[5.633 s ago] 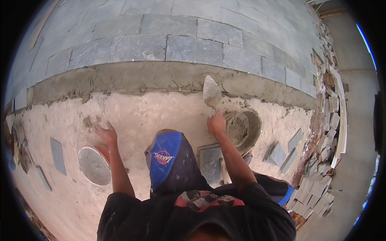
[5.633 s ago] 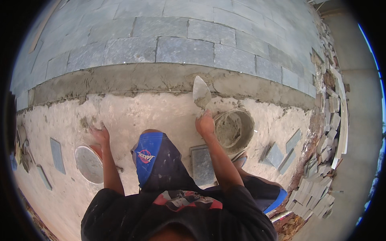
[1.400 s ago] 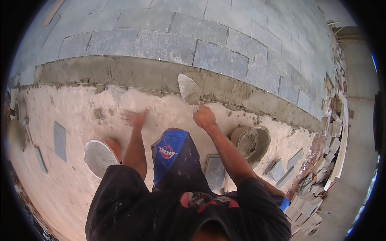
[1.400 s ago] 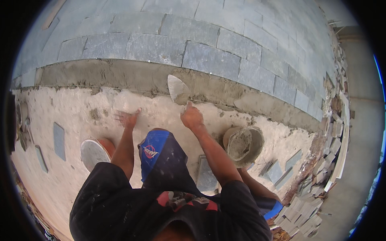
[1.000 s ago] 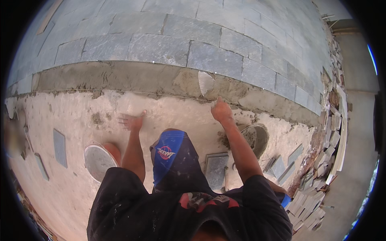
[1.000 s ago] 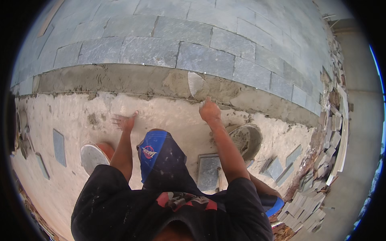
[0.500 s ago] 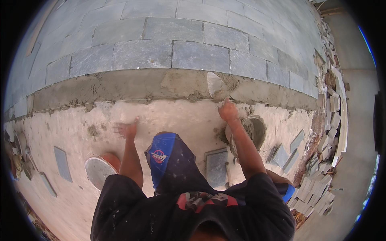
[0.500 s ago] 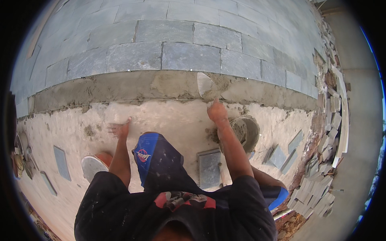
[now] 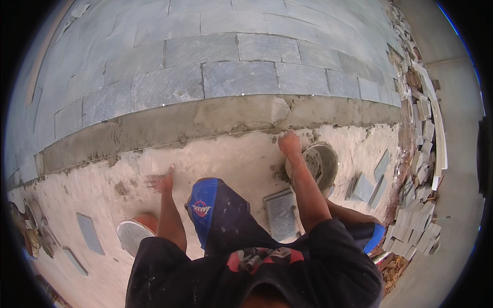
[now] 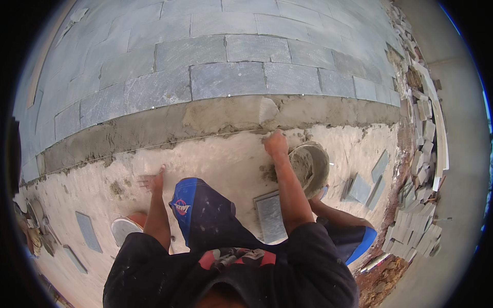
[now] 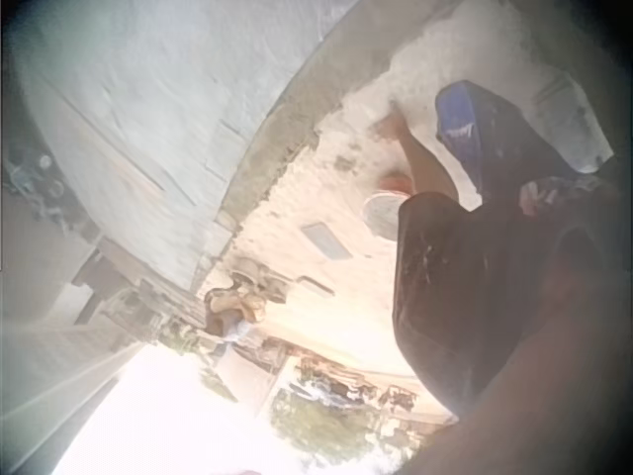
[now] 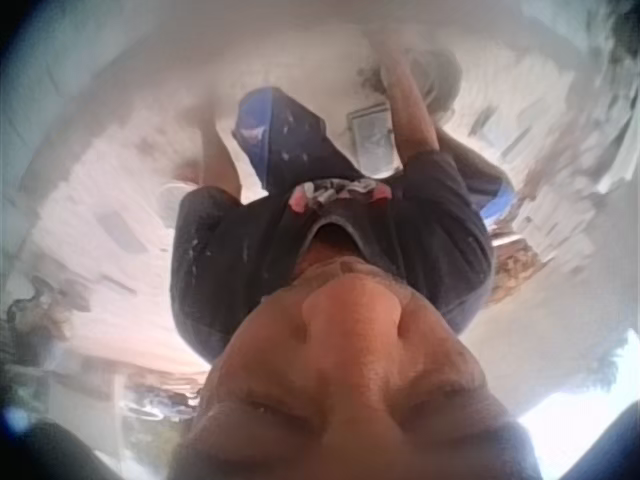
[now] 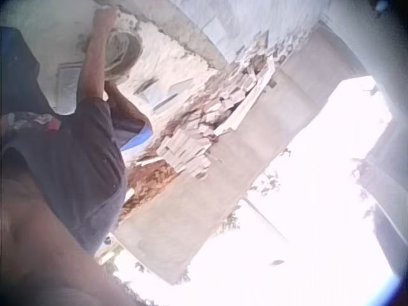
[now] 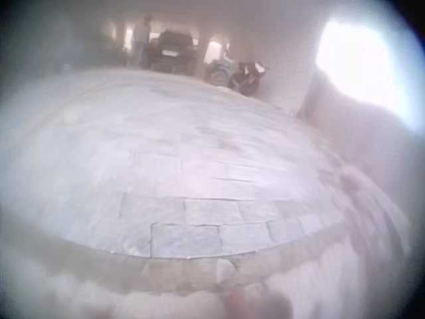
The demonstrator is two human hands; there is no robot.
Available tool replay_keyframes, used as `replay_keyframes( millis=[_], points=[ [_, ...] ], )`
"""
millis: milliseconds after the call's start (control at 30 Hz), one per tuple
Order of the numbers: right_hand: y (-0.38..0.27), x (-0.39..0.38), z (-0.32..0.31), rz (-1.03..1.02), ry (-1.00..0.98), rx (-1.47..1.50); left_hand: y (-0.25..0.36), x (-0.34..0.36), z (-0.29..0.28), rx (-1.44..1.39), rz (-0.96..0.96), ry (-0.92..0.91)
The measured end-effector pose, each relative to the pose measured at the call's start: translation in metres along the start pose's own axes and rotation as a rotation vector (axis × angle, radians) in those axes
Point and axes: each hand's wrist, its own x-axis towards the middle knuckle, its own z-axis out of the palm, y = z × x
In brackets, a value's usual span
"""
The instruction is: The person applies cement onto the ground and spreads it using a trowel to prepare for placing floor tiles.
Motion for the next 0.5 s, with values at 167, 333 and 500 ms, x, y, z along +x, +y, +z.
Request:
replay_keyframes(
  millis=[167,333,500],
  points=[
    [-0.008,0.000,0.002,0.024,0.038,0.052,-0.016,0.015,0.000,-0.063,0.060,-0.046],
    [0.021,0.013,0.012,0.041,0.117,0.063,-0.001,0.008,0.005,-0.029,-0.050,0.059],
    [0.019,0.014,0.010,-0.137,0.107,0.074,-0.023,0.031,0.015,-0.039,-0.020,0.046]
  ],
)
